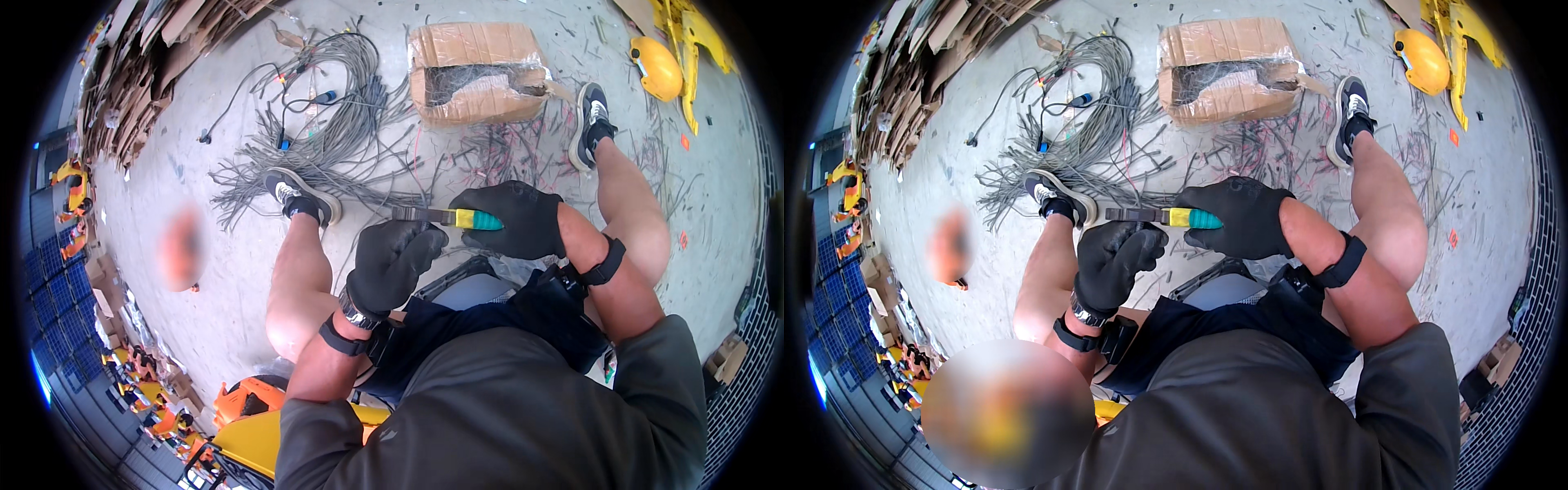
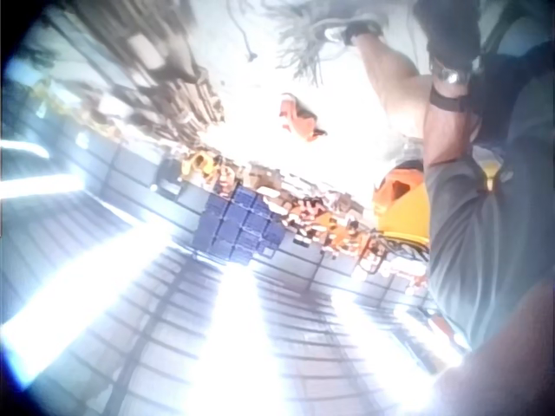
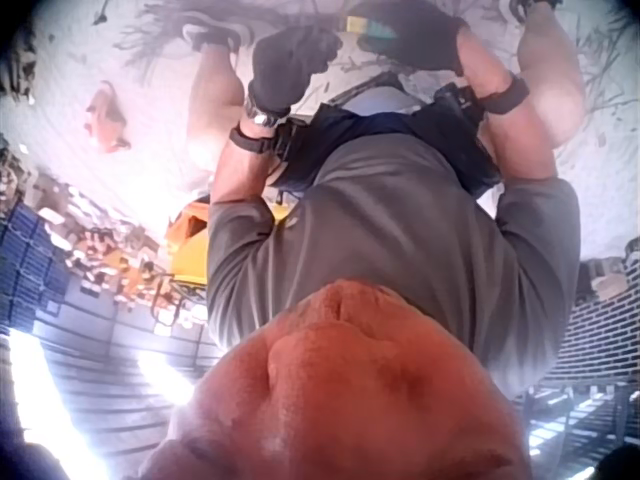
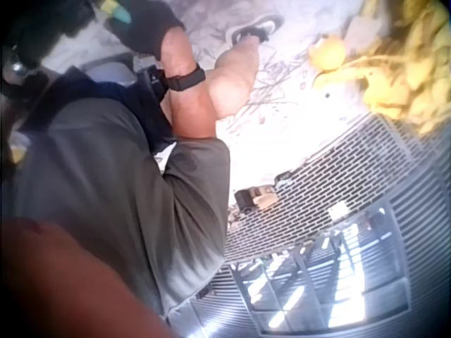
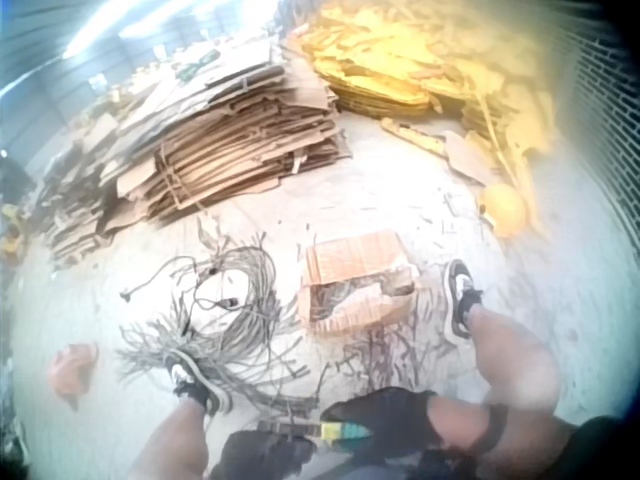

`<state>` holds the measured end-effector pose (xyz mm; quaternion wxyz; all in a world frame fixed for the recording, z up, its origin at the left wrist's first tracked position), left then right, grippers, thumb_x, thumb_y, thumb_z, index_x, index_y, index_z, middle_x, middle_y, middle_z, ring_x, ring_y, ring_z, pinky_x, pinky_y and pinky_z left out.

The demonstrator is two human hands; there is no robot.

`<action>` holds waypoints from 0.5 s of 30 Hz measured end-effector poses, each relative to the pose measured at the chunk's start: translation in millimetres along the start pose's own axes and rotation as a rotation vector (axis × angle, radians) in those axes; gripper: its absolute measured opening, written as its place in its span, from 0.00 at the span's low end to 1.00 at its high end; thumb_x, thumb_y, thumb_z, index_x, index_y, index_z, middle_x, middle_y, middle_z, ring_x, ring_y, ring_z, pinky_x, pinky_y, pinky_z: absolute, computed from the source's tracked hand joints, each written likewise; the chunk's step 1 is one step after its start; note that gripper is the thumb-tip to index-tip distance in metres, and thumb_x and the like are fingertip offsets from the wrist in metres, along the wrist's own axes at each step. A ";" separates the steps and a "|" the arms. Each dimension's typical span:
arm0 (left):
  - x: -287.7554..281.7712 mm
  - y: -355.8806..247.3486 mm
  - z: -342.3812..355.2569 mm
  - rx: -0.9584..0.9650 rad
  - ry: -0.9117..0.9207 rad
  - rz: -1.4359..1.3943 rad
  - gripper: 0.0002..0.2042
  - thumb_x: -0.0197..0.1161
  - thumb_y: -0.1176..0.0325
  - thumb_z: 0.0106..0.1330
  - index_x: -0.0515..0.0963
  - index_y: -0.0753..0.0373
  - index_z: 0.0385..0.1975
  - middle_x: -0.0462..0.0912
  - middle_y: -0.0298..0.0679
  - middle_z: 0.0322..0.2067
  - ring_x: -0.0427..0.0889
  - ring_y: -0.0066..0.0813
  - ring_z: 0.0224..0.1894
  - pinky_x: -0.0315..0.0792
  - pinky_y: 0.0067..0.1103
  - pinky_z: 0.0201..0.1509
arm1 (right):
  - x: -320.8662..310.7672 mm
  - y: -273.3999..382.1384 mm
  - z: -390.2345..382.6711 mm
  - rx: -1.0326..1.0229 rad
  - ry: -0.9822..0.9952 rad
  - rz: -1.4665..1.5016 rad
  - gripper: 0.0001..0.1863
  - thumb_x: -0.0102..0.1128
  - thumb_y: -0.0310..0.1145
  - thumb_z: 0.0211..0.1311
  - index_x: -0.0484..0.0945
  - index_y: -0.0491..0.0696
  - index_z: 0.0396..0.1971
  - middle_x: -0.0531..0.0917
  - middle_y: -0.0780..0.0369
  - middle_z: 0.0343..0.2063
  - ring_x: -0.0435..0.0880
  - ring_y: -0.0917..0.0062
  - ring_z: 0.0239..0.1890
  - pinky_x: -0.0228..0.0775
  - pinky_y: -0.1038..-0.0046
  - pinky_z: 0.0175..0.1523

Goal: The person uses a pair of pliers to strip and cut various wires on a motorcycle harness while sitting on the floor of a service bay.

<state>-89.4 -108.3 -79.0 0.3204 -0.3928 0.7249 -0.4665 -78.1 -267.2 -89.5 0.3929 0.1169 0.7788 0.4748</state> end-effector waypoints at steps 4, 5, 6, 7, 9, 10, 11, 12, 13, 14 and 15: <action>-3.5 -7.8 -5.1 0.039 0.009 0.067 0.12 0.58 0.68 0.67 0.83 0.71 0.33 0.82 0.36 0.22 0.78 0.18 0.22 0.71 0.16 0.26 | -3.2 10.8 -0.5 -0.052 0.032 0.105 0.20 0.66 0.38 0.58 0.77 0.48 0.50 0.84 0.55 0.39 0.82 0.57 0.42 0.73 0.62 0.46; -2.6 -12.0 -6.4 0.057 0.029 0.084 0.11 0.58 0.69 0.66 0.83 0.71 0.33 0.82 0.36 0.22 0.78 0.18 0.22 0.71 0.16 0.26 | -6.0 12.3 -1.3 -0.050 0.031 0.108 0.20 0.66 0.38 0.58 0.77 0.48 0.50 0.84 0.55 0.39 0.82 0.57 0.42 0.73 0.62 0.46; -1.3 -15.6 -7.5 0.075 0.048 0.102 0.10 0.59 0.70 0.65 0.83 0.71 0.33 0.82 0.36 0.21 0.78 0.18 0.22 0.71 0.16 0.26 | -6.2 13.1 -2.0 -0.040 0.062 0.119 0.21 0.67 0.38 0.57 0.77 0.48 0.50 0.84 0.55 0.39 0.82 0.57 0.41 0.73 0.63 0.45; -0.4 -17.0 -8.5 0.072 0.052 0.102 0.10 0.59 0.70 0.65 0.83 0.71 0.33 0.82 0.36 0.21 0.78 0.18 0.22 0.71 0.16 0.26 | -4.3 13.0 -3.0 -0.029 0.093 0.130 0.22 0.68 0.39 0.57 0.77 0.48 0.51 0.85 0.55 0.39 0.83 0.57 0.41 0.73 0.63 0.45; 1.6 -24.8 -10.5 0.142 0.057 0.100 0.09 0.59 0.71 0.63 0.83 0.71 0.32 0.83 0.36 0.20 0.79 0.19 0.21 0.72 0.17 0.27 | -2.8 9.5 -6.2 -0.024 0.079 0.114 0.23 0.68 0.40 0.57 0.78 0.48 0.51 0.85 0.55 0.39 0.83 0.57 0.40 0.73 0.63 0.45; 1.5 -25.3 -10.7 0.138 0.060 0.100 0.09 0.59 0.71 0.63 0.83 0.71 0.32 0.83 0.36 0.20 0.79 0.19 0.21 0.72 0.17 0.27 | -2.6 7.9 -7.3 -0.021 0.068 0.095 0.23 0.68 0.41 0.56 0.78 0.48 0.51 0.85 0.55 0.38 0.83 0.58 0.40 0.73 0.63 0.45; 1.2 -31.7 -12.0 0.212 0.058 0.127 0.09 0.60 0.72 0.61 0.83 0.71 0.32 0.82 0.37 0.20 0.79 0.20 0.21 0.72 0.17 0.27 | -4.0 8.4 -7.1 -0.019 0.068 0.099 0.23 0.68 0.41 0.56 0.78 0.48 0.51 0.85 0.55 0.38 0.83 0.58 0.40 0.73 0.63 0.45; 1.1 -38.3 -13.6 0.285 0.056 0.154 0.08 0.60 0.72 0.60 0.83 0.71 0.31 0.82 0.38 0.20 0.80 0.22 0.21 0.72 0.18 0.27 | -4.7 12.3 -6.7 -0.042 0.109 0.133 0.24 0.69 0.41 0.56 0.78 0.48 0.51 0.85 0.55 0.38 0.83 0.58 0.40 0.73 0.64 0.45; 2.0 -40.5 -14.4 0.281 0.060 0.153 0.08 0.60 0.72 0.60 0.83 0.71 0.31 0.82 0.38 0.20 0.80 0.22 0.21 0.72 0.18 0.27 | -4.3 15.3 -6.5 -0.065 0.149 0.166 0.24 0.69 0.41 0.56 0.78 0.48 0.51 0.85 0.55 0.38 0.83 0.58 0.40 0.73 0.64 0.45; 2.0 -44.1 -16.0 0.279 0.052 0.125 0.08 0.61 0.72 0.59 0.83 0.71 0.31 0.83 0.38 0.20 0.80 0.23 0.21 0.72 0.18 0.27 | -5.0 15.0 -5.2 -0.062 0.148 0.171 0.24 0.69 0.41 0.56 0.78 0.48 0.51 0.85 0.55 0.38 0.83 0.58 0.40 0.73 0.64 0.45; 1.4 -46.6 -17.4 0.276 0.043 0.098 0.08 0.61 0.72 0.59 0.83 0.71 0.31 0.83 0.39 0.20 0.80 0.24 0.21 0.73 0.19 0.28 | -2.2 15.6 -4.3 -0.068 0.191 0.210 0.23 0.68 0.44 0.56 0.79 0.48 0.48 0.84 0.54 0.37 0.82 0.57 0.41 0.72 0.62 0.46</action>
Point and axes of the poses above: each hand's wrist, its own z-axis towards the middle knuckle, its own x-axis out of the palm, y = z × x, the point moved 8 cm from there along z, towards the middle knuckle
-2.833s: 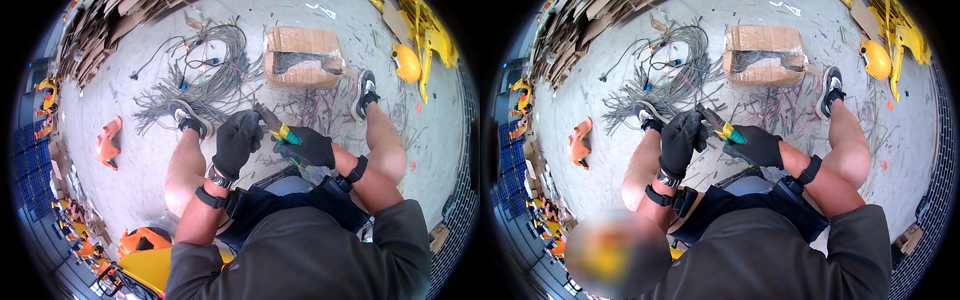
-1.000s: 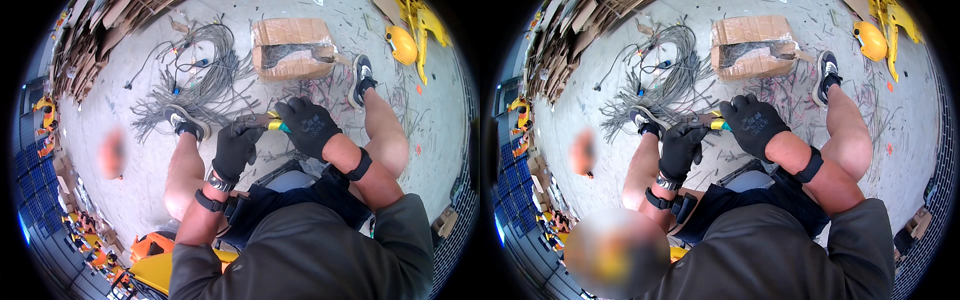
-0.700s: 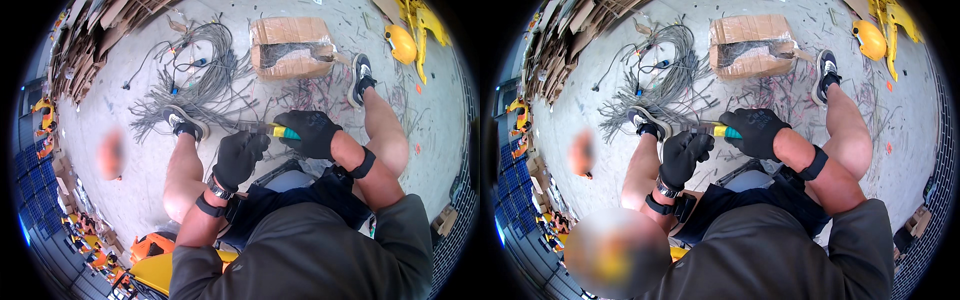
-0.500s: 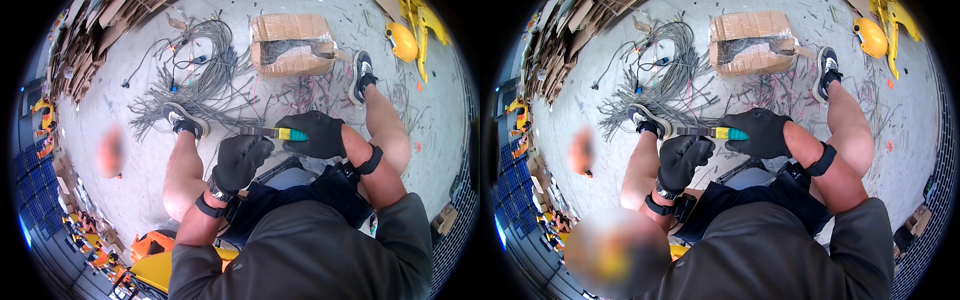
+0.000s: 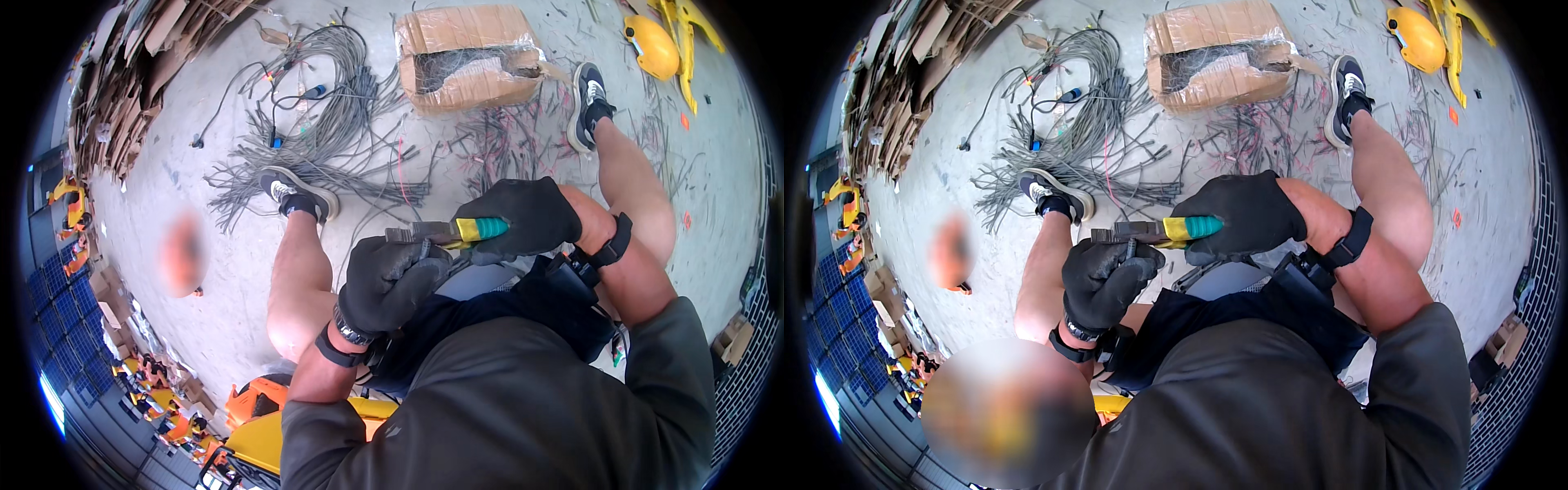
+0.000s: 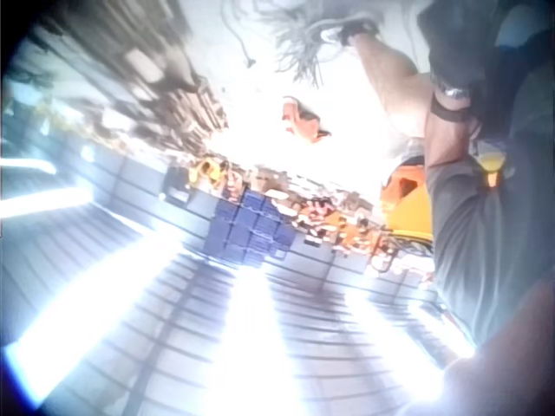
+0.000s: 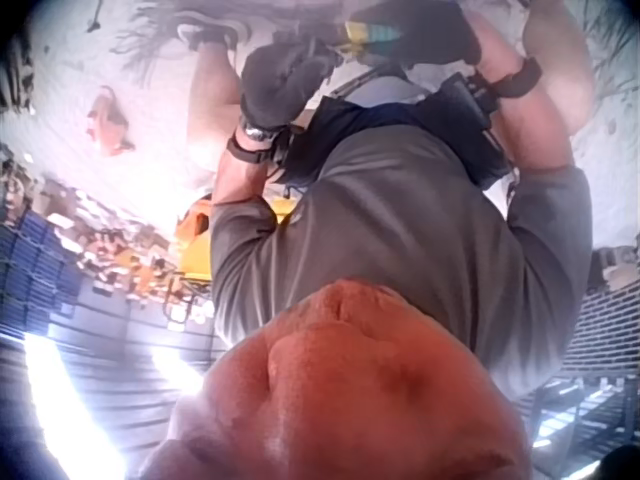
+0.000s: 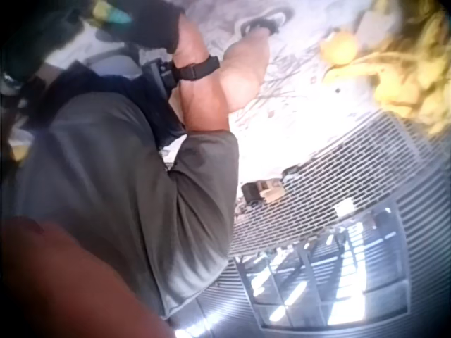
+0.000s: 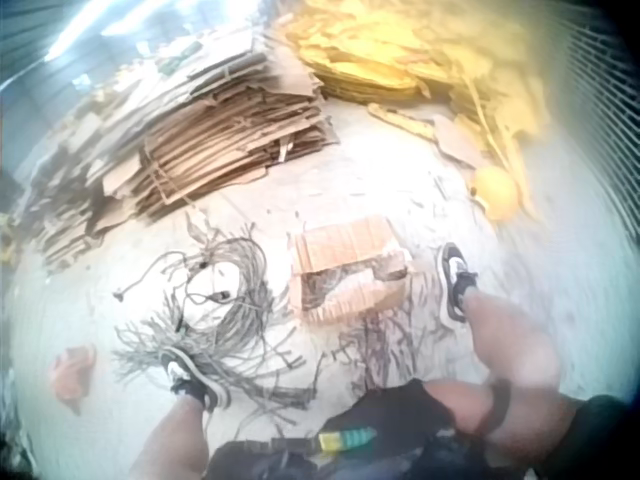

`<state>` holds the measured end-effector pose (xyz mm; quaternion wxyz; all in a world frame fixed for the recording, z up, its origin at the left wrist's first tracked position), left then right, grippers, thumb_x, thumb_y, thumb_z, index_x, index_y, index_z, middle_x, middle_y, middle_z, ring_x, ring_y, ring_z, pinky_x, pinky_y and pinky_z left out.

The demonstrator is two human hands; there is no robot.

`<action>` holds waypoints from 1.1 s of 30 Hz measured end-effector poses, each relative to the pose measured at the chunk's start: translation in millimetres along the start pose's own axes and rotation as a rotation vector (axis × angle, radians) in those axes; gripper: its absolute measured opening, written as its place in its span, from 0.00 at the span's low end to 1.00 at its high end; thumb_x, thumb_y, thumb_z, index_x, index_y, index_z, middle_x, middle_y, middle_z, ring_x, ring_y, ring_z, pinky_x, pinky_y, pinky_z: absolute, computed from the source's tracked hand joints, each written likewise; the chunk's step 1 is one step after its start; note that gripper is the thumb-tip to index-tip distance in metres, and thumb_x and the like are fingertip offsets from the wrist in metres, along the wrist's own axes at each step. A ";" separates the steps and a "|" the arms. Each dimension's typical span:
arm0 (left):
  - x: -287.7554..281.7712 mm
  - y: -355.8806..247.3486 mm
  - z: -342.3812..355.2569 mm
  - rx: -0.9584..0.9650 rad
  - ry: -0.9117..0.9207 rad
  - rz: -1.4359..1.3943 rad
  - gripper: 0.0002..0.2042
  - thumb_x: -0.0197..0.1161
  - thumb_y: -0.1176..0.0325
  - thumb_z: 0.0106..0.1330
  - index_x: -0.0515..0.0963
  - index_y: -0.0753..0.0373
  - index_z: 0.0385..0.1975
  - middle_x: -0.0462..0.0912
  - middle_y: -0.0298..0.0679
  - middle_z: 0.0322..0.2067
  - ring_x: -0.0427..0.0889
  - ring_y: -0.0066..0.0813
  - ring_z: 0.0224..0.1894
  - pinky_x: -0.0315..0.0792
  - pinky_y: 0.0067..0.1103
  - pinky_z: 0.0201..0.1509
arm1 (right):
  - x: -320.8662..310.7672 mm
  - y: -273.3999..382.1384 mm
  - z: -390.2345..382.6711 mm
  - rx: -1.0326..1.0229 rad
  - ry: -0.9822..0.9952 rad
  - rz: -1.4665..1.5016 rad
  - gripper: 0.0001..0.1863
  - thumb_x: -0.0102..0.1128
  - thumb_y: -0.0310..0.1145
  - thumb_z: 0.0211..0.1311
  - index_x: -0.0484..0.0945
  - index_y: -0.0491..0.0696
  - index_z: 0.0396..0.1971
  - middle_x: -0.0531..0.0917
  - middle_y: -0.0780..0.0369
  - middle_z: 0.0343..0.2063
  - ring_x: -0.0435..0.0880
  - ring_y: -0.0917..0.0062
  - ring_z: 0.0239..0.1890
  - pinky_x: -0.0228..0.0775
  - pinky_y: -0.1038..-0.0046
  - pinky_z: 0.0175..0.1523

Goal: The person uses a pair of pliers to strip and cut various wires on a motorcycle harness while sitting on the floor of a service bay.

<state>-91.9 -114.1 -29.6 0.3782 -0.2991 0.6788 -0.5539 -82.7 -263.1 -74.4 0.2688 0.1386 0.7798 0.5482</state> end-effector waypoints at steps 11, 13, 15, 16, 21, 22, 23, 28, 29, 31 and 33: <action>10.1 -2.1 -5.8 0.086 0.092 0.021 0.10 0.61 0.72 0.59 0.82 0.73 0.33 0.86 0.46 0.29 0.86 0.32 0.30 0.78 0.24 0.36 | 26.1 -17.5 -0.7 0.044 0.182 0.232 0.16 0.65 0.35 0.59 0.78 0.45 0.45 0.84 0.58 0.27 0.83 0.78 0.22 0.73 0.74 0.28; 7.2 -8.5 -5.8 0.173 0.073 0.023 0.10 0.61 0.72 0.59 0.82 0.74 0.34 0.86 0.45 0.27 0.85 0.31 0.29 0.77 0.23 0.35 | 28.0 -18.9 2.2 0.061 0.211 0.277 0.16 0.65 0.36 0.60 0.78 0.45 0.45 0.84 0.56 0.29 0.84 0.73 0.26 0.74 0.70 0.32; 1.6 11.2 -6.4 -0.102 0.080 0.179 0.11 0.60 0.70 0.63 0.82 0.73 0.35 0.84 0.42 0.24 0.83 0.26 0.26 0.76 0.20 0.33 | 21.6 -13.4 5.9 -0.006 0.088 0.214 0.17 0.64 0.37 0.60 0.77 0.45 0.46 0.83 0.54 0.32 0.84 0.66 0.30 0.74 0.66 0.37; 0.2 25.1 -7.8 -0.185 -0.019 0.118 0.13 0.58 0.67 0.69 0.82 0.73 0.37 0.82 0.40 0.23 0.80 0.23 0.24 0.73 0.17 0.30 | 15.1 -7.5 8.2 -0.081 -0.039 0.138 0.17 0.63 0.37 0.61 0.76 0.46 0.47 0.83 0.53 0.33 0.84 0.62 0.34 0.74 0.63 0.41; -1.0 58.2 1.0 -0.469 -0.123 -0.307 0.18 0.54 0.61 0.73 0.80 0.74 0.41 0.82 0.44 0.27 0.79 0.25 0.22 0.73 0.17 0.27 | 17.0 -32.5 18.8 0.088 -0.193 -0.023 0.20 0.60 0.36 0.62 0.73 0.47 0.52 0.82 0.50 0.37 0.81 0.54 0.43 0.72 0.60 0.47; 2.1 58.3 2.7 -0.478 -0.084 -0.423 0.18 0.54 0.61 0.73 0.79 0.75 0.41 0.82 0.44 0.27 0.79 0.26 0.22 0.73 0.17 0.27 | 14.5 -31.0 19.3 0.020 -0.263 -0.055 0.21 0.60 0.36 0.62 0.72 0.47 0.53 0.82 0.50 0.38 0.81 0.54 0.43 0.72 0.60 0.48; 6.2 57.8 4.1 -0.485 -0.044 -0.538 0.18 0.54 0.61 0.73 0.79 0.75 0.41 0.82 0.45 0.27 0.79 0.26 0.22 0.73 0.18 0.26 | 10.5 -27.0 18.3 -0.048 -0.334 -0.086 0.22 0.60 0.36 0.62 0.72 0.46 0.54 0.82 0.49 0.40 0.81 0.55 0.44 0.72 0.60 0.49; 2.5 67.5 1.0 -0.478 -0.114 -0.557 0.17 0.56 0.61 0.72 0.80 0.73 0.40 0.81 0.40 0.22 0.77 0.22 0.18 0.71 0.16 0.21 | 9.9 -25.6 17.1 -0.026 -0.298 -0.056 0.25 0.60 0.36 0.62 0.70 0.46 0.58 0.81 0.48 0.42 0.81 0.53 0.45 0.72 0.60 0.51; 1.2 64.5 2.0 -0.496 -0.124 -0.503 0.15 0.57 0.63 0.71 0.81 0.73 0.39 0.80 0.39 0.20 0.75 0.20 0.16 0.69 0.16 0.20 | 12.1 -27.6 16.7 0.000 -0.265 -0.031 0.26 0.60 0.37 0.61 0.69 0.46 0.59 0.81 0.47 0.43 0.81 0.53 0.46 0.71 0.59 0.51; 0.1 62.1 2.1 -0.516 -0.136 -0.451 0.14 0.58 0.65 0.70 0.81 0.73 0.38 0.79 0.37 0.18 0.73 0.18 0.15 0.67 0.15 0.18 | 12.4 -26.9 14.7 0.087 -0.214 0.001 0.27 0.61 0.34 0.61 0.69 0.47 0.60 0.81 0.48 0.44 0.81 0.54 0.47 0.72 0.60 0.52; -3.7 60.7 1.0 -0.507 -0.171 -0.401 0.10 0.61 0.70 0.68 0.82 0.72 0.37 0.76 0.33 0.16 0.69 0.14 0.14 0.62 0.14 0.16 | 16.3 -32.2 14.9 0.170 -0.160 0.034 0.28 0.61 0.32 0.60 0.69 0.48 0.62 0.81 0.49 0.46 0.81 0.55 0.48 0.72 0.61 0.53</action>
Point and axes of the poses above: each hand's wrist, its own z-axis towards the middle knuckle, its own x-axis out of the palm, y = z × x, the point moved 8 cm from there along z, towards the middle knuckle
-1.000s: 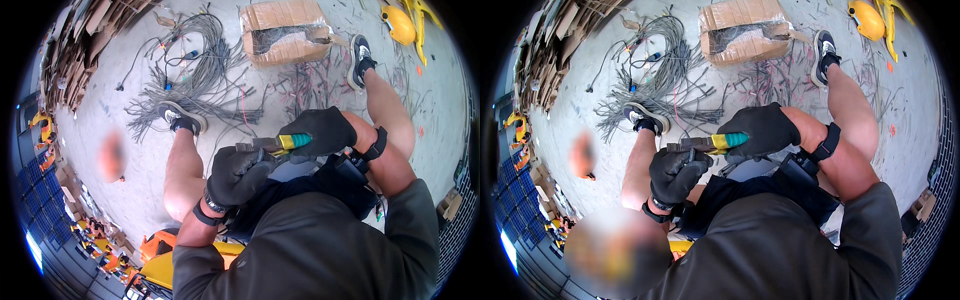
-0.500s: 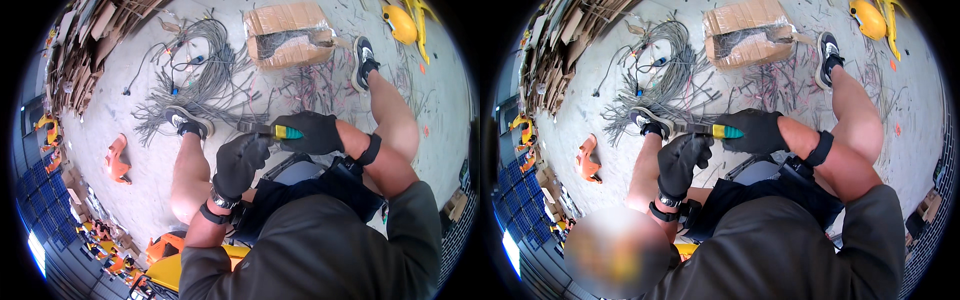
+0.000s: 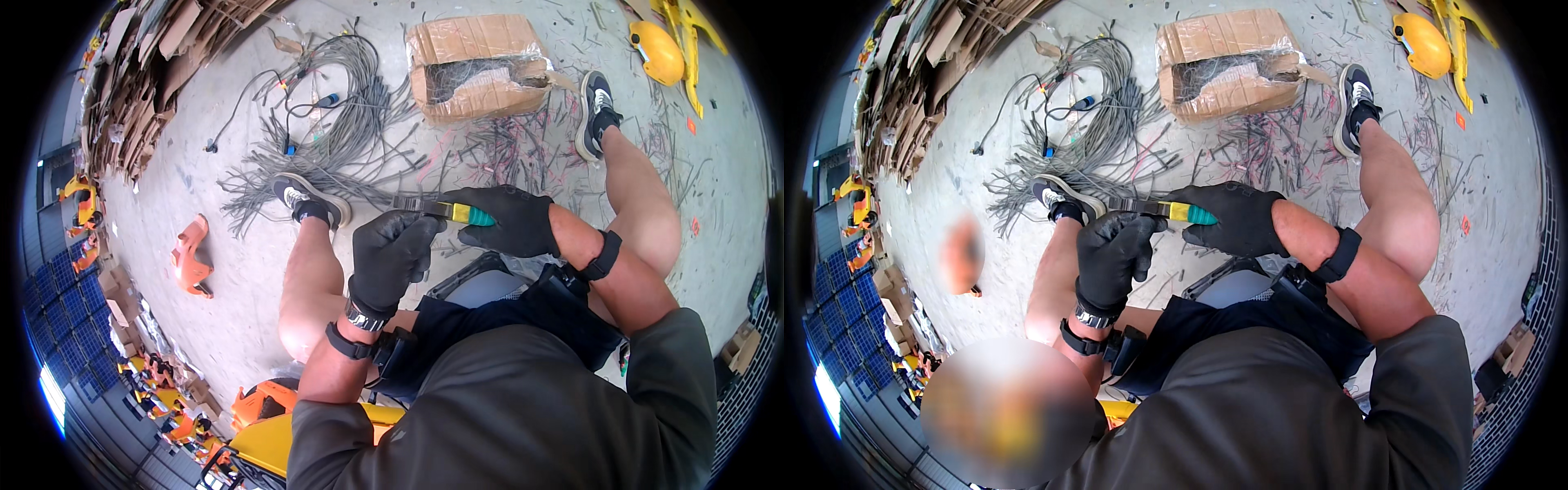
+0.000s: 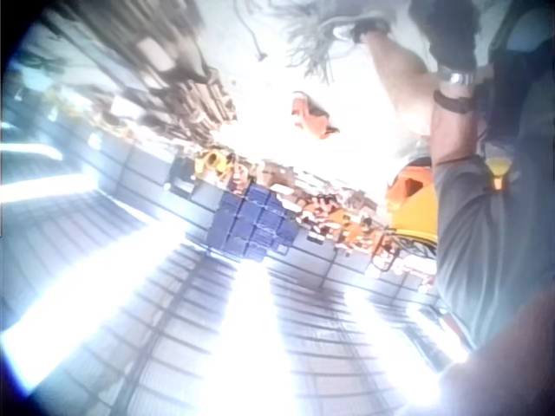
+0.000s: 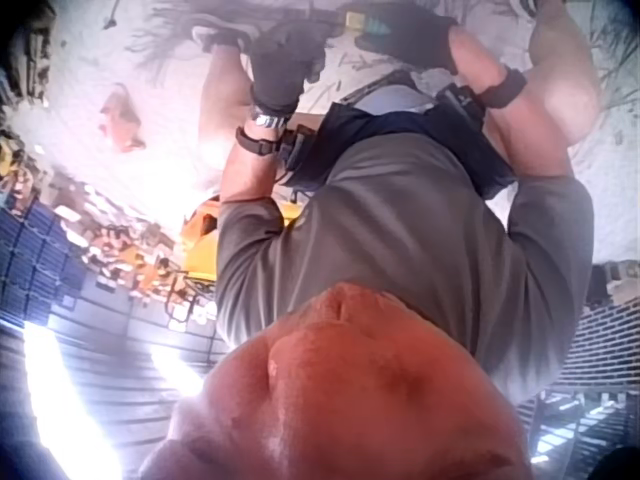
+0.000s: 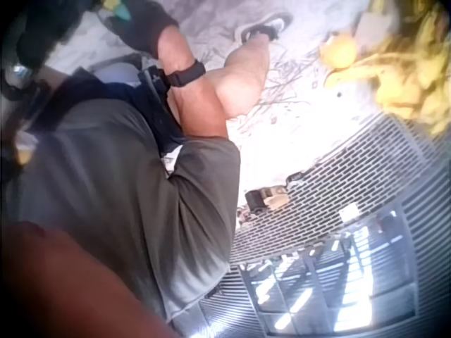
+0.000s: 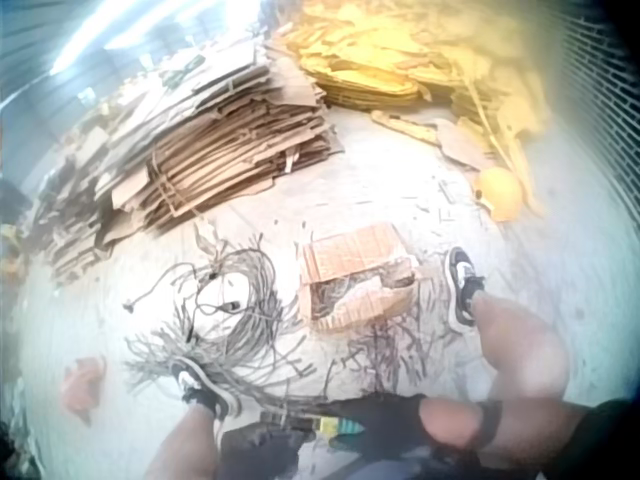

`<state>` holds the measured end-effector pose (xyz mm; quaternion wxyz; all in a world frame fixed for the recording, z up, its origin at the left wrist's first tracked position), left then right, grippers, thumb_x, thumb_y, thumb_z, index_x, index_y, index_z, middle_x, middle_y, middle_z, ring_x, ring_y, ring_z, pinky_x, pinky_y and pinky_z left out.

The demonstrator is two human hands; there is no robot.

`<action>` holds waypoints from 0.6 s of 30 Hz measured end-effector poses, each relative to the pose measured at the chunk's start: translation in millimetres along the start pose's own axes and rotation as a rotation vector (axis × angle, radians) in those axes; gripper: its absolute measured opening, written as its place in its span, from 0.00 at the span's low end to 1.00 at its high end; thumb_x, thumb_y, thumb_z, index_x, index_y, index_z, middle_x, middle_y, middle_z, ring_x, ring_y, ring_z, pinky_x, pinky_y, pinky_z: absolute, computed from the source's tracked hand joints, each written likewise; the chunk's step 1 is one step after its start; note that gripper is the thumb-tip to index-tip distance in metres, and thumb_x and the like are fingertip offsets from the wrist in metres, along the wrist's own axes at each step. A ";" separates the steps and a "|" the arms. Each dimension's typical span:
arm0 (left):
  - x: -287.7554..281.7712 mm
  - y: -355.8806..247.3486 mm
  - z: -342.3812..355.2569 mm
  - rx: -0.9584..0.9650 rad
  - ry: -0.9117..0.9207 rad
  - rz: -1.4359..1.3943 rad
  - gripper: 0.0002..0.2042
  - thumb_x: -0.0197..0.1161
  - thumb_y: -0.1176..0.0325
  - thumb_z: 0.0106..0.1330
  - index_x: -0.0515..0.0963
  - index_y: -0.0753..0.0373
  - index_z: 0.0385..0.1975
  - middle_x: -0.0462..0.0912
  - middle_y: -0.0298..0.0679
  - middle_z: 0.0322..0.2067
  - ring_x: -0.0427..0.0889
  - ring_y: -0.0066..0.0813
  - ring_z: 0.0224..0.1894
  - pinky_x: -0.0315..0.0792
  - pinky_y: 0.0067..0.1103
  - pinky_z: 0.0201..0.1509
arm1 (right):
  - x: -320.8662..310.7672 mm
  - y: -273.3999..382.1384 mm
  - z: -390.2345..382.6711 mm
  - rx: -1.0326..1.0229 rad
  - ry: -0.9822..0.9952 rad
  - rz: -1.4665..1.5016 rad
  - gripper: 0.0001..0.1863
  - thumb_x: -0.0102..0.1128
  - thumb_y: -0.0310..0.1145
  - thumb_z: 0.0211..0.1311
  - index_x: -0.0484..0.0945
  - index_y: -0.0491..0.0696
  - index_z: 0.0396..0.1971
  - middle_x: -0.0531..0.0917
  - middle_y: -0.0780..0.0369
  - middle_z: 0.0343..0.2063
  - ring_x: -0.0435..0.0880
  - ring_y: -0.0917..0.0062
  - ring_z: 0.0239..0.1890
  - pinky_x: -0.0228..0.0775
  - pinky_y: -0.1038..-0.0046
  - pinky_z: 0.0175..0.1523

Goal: The person uses a pair of pliers to strip and cut various wires on a motorcycle harness while sitting on the floor of a service bay.

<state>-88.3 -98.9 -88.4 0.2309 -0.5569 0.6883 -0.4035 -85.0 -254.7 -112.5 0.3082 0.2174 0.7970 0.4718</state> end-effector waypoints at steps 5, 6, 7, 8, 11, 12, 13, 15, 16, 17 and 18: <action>-1.5 0.0 0.4 -0.042 -0.080 0.047 0.08 0.63 0.70 0.67 0.82 0.71 0.35 0.75 0.31 0.16 0.68 0.12 0.14 0.61 0.14 0.16 | -3.4 0.5 -2.2 -0.107 -0.120 -0.100 0.29 0.60 0.38 0.61 0.67 0.45 0.61 0.79 0.46 0.47 0.79 0.52 0.48 0.70 0.59 0.53; -2.6 1.2 0.4 -0.056 -0.097 0.048 0.08 0.63 0.70 0.66 0.82 0.71 0.35 0.75 0.30 0.16 0.68 0.12 0.14 0.61 0.14 0.16 | -3.1 0.1 -2.4 -0.107 -0.118 -0.099 0.29 0.60 0.38 0.61 0.67 0.45 0.61 0.79 0.46 0.47 0.79 0.52 0.48 0.70 0.59 0.53; -2.7 1.8 0.7 -0.057 -0.099 0.048 0.08 0.63 0.70 0.66 0.82 0.71 0.35 0.75 0.30 0.16 0.68 0.12 0.14 0.61 0.14 0.16 | -4.0 0.0 -2.4 -0.104 -0.130 -0.124 0.28 0.60 0.38 0.61 0.68 0.45 0.60 0.79 0.46 0.48 0.79 0.52 0.48 0.70 0.59 0.53; -2.9 2.3 1.0 -0.053 -0.102 0.036 0.08 0.63 0.71 0.66 0.82 0.71 0.35 0.75 0.30 0.17 0.68 0.12 0.14 0.62 0.14 0.17 | -4.9 0.1 -2.5 -0.101 -0.143 -0.150 0.27 0.60 0.38 0.62 0.68 0.44 0.59 0.78 0.46 0.48 0.79 0.52 0.48 0.70 0.60 0.54; -6.1 1.7 0.8 -0.017 -0.123 0.042 0.08 0.64 0.71 0.65 0.82 0.71 0.35 0.75 0.29 0.17 0.69 0.11 0.16 0.62 0.13 0.18 | -3.2 2.6 -0.7 -0.052 -0.115 -0.125 0.25 0.59 0.39 0.63 0.70 0.44 0.56 0.79 0.46 0.46 0.79 0.52 0.47 0.70 0.59 0.53; -7.7 -0.5 0.4 0.014 -0.139 0.060 0.08 0.64 0.71 0.65 0.82 0.71 0.35 0.76 0.29 0.17 0.69 0.10 0.17 0.63 0.13 0.19 | -1.6 4.6 0.1 -0.053 -0.114 -0.126 0.25 0.59 0.39 0.63 0.70 0.44 0.56 0.79 0.46 0.46 0.79 0.52 0.47 0.70 0.59 0.53; -8.0 -0.8 0.5 0.015 -0.137 0.059 0.08 0.64 0.71 0.65 0.82 0.71 0.35 0.76 0.29 0.17 0.69 0.10 0.17 0.63 0.13 0.19 | -0.3 4.8 0.2 -0.034 -0.112 -0.104 0.24 0.59 0.40 0.63 0.70 0.44 0.56 0.80 0.46 0.45 0.80 0.52 0.46 0.71 0.59 0.52; -7.6 -5.6 0.6 0.064 -0.119 0.045 0.07 0.64 0.72 0.64 0.83 0.70 0.34 0.76 0.29 0.18 0.69 0.10 0.18 0.63 0.13 0.21 | -0.6 3.9 -0.2 -0.013 -0.111 -0.084 0.23 0.59 0.40 0.64 0.70 0.44 0.55 0.80 0.46 0.44 0.80 0.52 0.45 0.71 0.59 0.51; -7.7 -6.3 0.1 0.065 -0.120 0.045 0.07 0.64 0.72 0.64 0.83 0.70 0.34 0.76 0.29 0.18 0.69 0.10 0.18 0.63 0.13 0.21 | -0.8 4.4 0.2 -0.022 -0.099 -0.102 0.24 0.58 0.41 0.64 0.70 0.44 0.55 0.81 0.46 0.43 0.80 0.52 0.45 0.71 0.59 0.51; -7.6 -8.3 -0.6 0.079 -0.122 0.080 0.07 0.64 0.72 0.64 0.83 0.70 0.34 0.76 0.28 0.18 0.70 0.10 0.18 0.64 0.13 0.21 | -0.7 5.2 0.6 -0.031 -0.087 -0.120 0.24 0.58 0.42 0.65 0.70 0.44 0.55 0.81 0.46 0.42 0.81 0.51 0.44 0.71 0.59 0.50; -7.4 -10.1 -1.3 0.093 -0.124 0.115 0.07 0.65 0.72 0.64 0.83 0.70 0.34 0.77 0.28 0.18 0.70 0.10 0.18 0.64 0.13 0.21 | -1.4 6.5 0.8 -0.032 -0.087 -0.121 0.24 0.58 0.42 0.65 0.70 0.44 0.55 0.81 0.46 0.42 0.81 0.51 0.44 0.71 0.59 0.50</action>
Point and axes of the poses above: each hand's wrist, its own z-axis towards the middle knuckle, its own x-axis out of the palm, y = z × x, the point moved 8 cm from there along z, towards the middle knuckle
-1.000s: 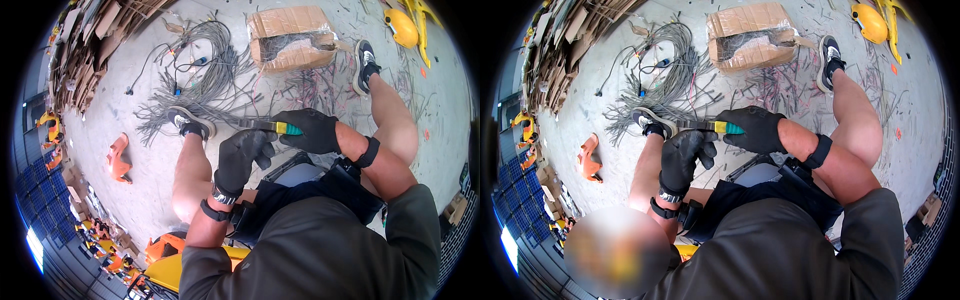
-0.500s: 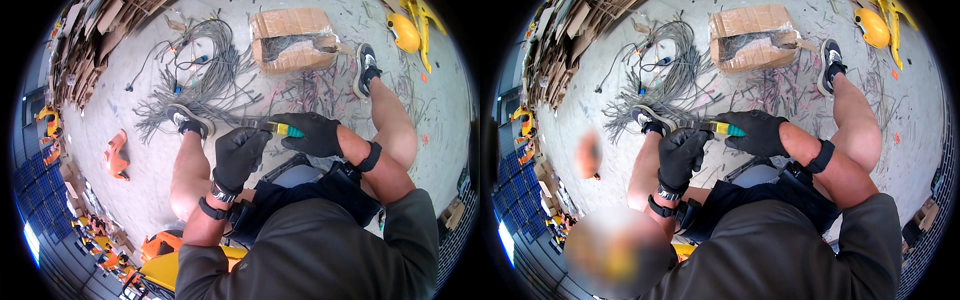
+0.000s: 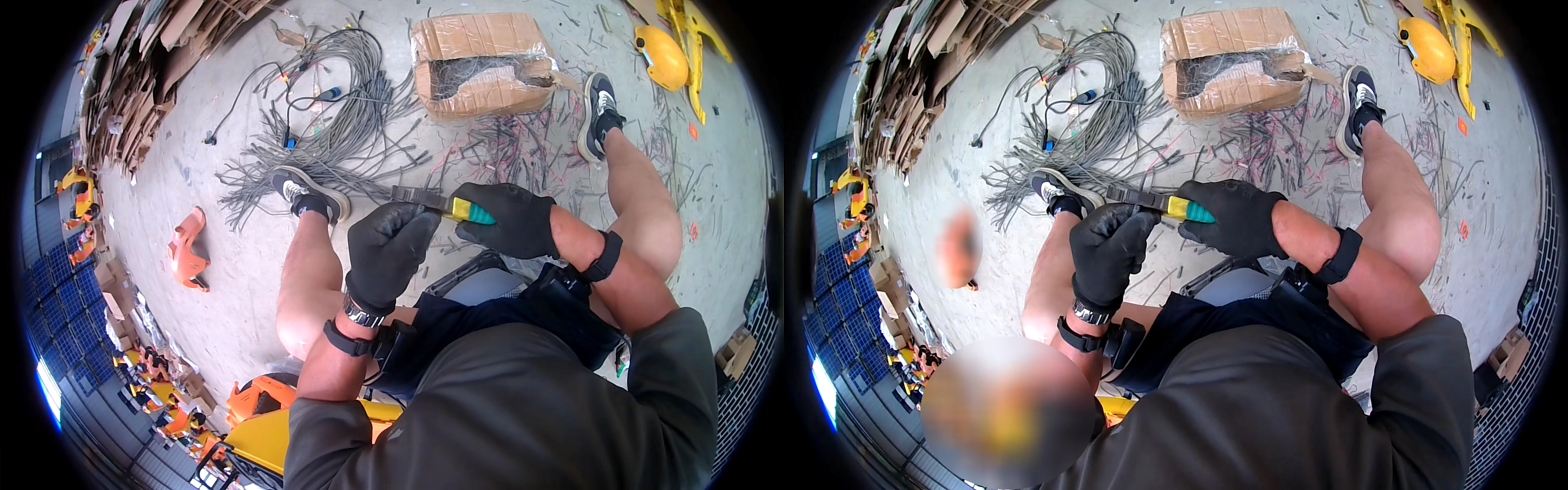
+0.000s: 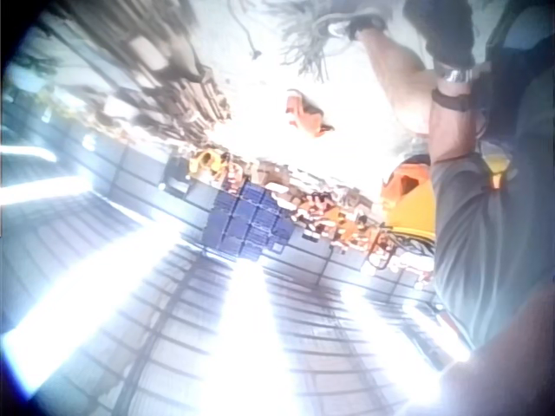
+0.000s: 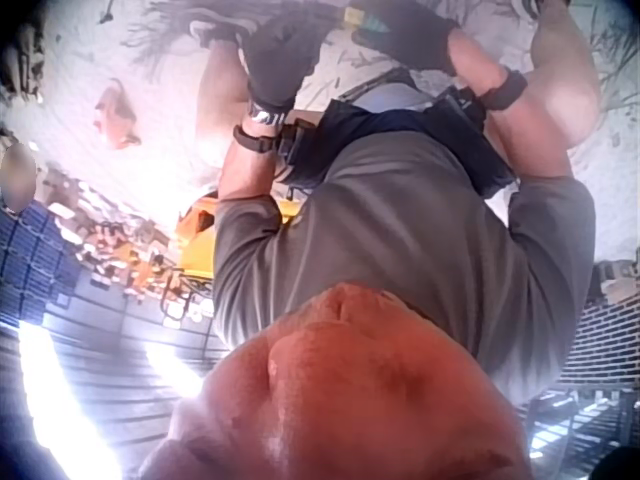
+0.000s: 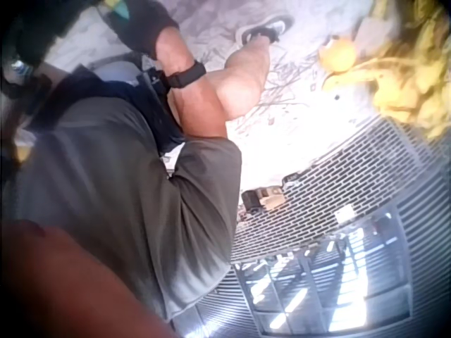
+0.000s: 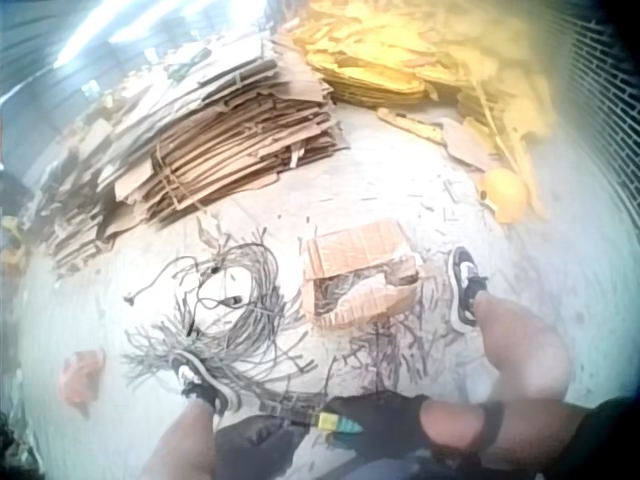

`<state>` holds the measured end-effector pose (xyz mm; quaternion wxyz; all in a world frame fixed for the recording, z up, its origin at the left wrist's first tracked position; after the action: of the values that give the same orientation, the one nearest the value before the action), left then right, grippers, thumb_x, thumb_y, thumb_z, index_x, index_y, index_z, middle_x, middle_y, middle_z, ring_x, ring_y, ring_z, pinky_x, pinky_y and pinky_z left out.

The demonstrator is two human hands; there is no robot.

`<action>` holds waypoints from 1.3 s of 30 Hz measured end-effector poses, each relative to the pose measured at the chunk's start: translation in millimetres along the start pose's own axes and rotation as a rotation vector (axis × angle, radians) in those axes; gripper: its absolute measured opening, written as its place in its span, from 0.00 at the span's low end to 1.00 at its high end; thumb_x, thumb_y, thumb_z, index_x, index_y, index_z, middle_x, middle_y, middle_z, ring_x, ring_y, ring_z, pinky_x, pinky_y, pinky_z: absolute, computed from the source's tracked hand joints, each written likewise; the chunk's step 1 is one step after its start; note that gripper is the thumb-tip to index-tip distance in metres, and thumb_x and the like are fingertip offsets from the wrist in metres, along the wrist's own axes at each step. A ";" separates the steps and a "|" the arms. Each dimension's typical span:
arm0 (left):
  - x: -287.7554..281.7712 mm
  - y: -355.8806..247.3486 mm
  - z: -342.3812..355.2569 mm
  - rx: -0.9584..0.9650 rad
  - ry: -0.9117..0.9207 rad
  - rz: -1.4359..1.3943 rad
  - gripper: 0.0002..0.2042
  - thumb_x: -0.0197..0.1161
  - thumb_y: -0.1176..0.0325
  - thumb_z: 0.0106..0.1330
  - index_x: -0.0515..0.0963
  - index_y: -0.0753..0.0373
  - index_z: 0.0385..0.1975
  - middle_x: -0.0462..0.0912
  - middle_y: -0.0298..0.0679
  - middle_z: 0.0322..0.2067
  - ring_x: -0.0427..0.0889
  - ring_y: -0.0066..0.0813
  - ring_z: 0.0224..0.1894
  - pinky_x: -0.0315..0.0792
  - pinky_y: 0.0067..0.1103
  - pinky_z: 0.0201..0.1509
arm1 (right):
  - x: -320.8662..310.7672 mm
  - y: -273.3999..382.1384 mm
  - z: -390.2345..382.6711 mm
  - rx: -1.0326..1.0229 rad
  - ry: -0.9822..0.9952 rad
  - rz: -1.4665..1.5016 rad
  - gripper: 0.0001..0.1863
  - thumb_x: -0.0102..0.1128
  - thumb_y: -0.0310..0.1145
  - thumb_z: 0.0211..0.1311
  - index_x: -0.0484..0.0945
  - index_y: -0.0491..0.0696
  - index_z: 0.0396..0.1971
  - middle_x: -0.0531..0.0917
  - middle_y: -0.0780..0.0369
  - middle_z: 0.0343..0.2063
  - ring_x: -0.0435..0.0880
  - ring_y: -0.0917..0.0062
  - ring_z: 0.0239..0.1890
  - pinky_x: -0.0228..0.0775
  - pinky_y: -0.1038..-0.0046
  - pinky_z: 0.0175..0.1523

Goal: The person uses a pair of pliers to strip and cut various wires on a motorcycle harness while sitting on the floor of a service bay.

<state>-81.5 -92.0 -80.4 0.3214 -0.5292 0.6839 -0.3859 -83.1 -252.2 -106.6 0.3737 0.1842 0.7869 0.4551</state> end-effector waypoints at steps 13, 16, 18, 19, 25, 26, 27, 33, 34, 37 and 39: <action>28.8 13.8 3.3 0.208 0.264 0.333 0.07 0.66 0.69 0.65 0.82 0.67 0.35 0.78 0.30 0.21 0.72 0.11 0.22 0.65 0.13 0.25 | 10.6 7.5 9.9 0.015 0.140 0.146 0.20 0.62 0.44 0.59 0.73 0.45 0.43 0.81 0.50 0.35 0.81 0.56 0.38 0.72 0.62 0.44; 23.5 15.0 11.5 0.089 0.242 0.264 0.07 0.66 0.69 0.66 0.82 0.66 0.36 0.79 0.30 0.22 0.73 0.11 0.22 0.66 0.14 0.25 | 4.9 1.2 11.8 -0.010 0.009 0.216 0.19 0.63 0.41 0.58 0.73 0.44 0.43 0.81 0.51 0.34 0.81 0.60 0.37 0.72 0.64 0.43; 24.5 6.0 12.8 0.186 0.242 0.267 0.08 0.65 0.68 0.66 0.82 0.66 0.38 0.79 0.30 0.22 0.72 0.12 0.22 0.66 0.13 0.25 | 0.3 1.3 12.9 -0.058 -0.053 0.213 0.20 0.64 0.39 0.57 0.73 0.44 0.44 0.81 0.53 0.33 0.81 0.63 0.37 0.72 0.65 0.43; 23.5 5.0 13.1 0.191 0.232 0.235 0.08 0.65 0.68 0.67 0.83 0.66 0.38 0.79 0.30 0.22 0.73 0.11 0.22 0.67 0.13 0.25 | -4.8 8.3 12.4 -0.172 -0.106 0.273 0.21 0.65 0.37 0.57 0.74 0.44 0.47 0.81 0.55 0.34 0.81 0.68 0.37 0.72 0.67 0.44; 21.3 -8.4 16.7 0.353 0.193 0.350 0.08 0.63 0.69 0.67 0.82 0.69 0.37 0.79 0.31 0.21 0.73 0.14 0.23 0.68 0.15 0.26 | -18.2 12.7 3.5 -0.187 -0.145 0.423 0.24 0.65 0.31 0.56 0.74 0.45 0.54 0.82 0.59 0.39 0.77 0.78 0.40 0.72 0.71 0.48; 23.3 -13.0 15.9 0.411 0.190 0.449 0.09 0.62 0.69 0.68 0.81 0.69 0.36 0.78 0.32 0.21 0.73 0.14 0.23 0.67 0.16 0.26 | -18.8 10.5 2.9 -0.175 -0.163 0.416 0.24 0.65 0.31 0.57 0.74 0.45 0.55 0.82 0.59 0.40 0.78 0.78 0.40 0.72 0.71 0.49; 21.0 -6.4 16.6 0.415 0.189 0.449 0.09 0.62 0.69 0.68 0.81 0.69 0.36 0.78 0.32 0.21 0.73 0.14 0.23 0.67 0.16 0.26 | -18.0 10.4 2.4 -0.177 -0.165 0.411 0.24 0.65 0.31 0.57 0.74 0.45 0.55 0.82 0.59 0.40 0.78 0.78 0.40 0.72 0.71 0.49; 28.9 42.6 18.8 0.014 0.366 0.123 0.11 0.59 0.65 0.69 0.80 0.66 0.29 0.78 0.34 0.17 0.74 0.19 0.19 0.66 0.21 0.22 | -3.8 6.1 5.1 -0.229 -0.027 0.155 0.21 0.63 0.35 0.59 0.72 0.46 0.51 0.82 0.55 0.41 0.82 0.68 0.42 0.73 0.66 0.49; 28.2 39.6 15.2 0.024 0.366 0.123 0.11 0.59 0.65 0.69 0.80 0.66 0.29 0.78 0.34 0.17 0.74 0.19 0.19 0.66 0.21 0.22 | -4.6 9.8 3.0 -0.232 -0.030 0.146 0.21 0.63 0.35 0.59 0.72 0.46 0.51 0.82 0.55 0.41 0.82 0.68 0.42 0.73 0.66 0.49; 35.9 42.4 9.7 -0.044 0.492 -0.043 0.12 0.58 0.63 0.72 0.81 0.66 0.37 0.79 0.32 0.23 0.74 0.17 0.22 0.66 0.17 0.25 | -11.9 20.4 -4.3 -0.214 -0.003 0.195 0.19 0.63 0.34 0.59 0.73 0.46 0.49 0.82 0.55 0.37 0.82 0.67 0.39 0.72 0.66 0.46; 30.3 32.0 14.8 0.150 0.458 0.135 0.12 0.59 0.63 0.71 0.81 0.67 0.37 0.78 0.32 0.22 0.74 0.17 0.23 0.66 0.18 0.26 | -19.5 33.0 -8.1 -0.199 0.014 0.202 0.18 0.62 0.34 0.59 0.73 0.46 0.49 0.82 0.55 0.37 0.82 0.66 0.39 0.73 0.66 0.46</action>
<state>-91.2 -119.7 -116.5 0.2215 -0.3558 0.7422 -0.5229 -78.1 -252.0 -67.7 0.3368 0.2215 0.7179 0.5676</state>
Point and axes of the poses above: each hand's wrist, its own z-axis towards the middle knuckle, its own x-axis out of the palm, y = z × x, the point moved 8 cm from there along z, towards the middle knuckle
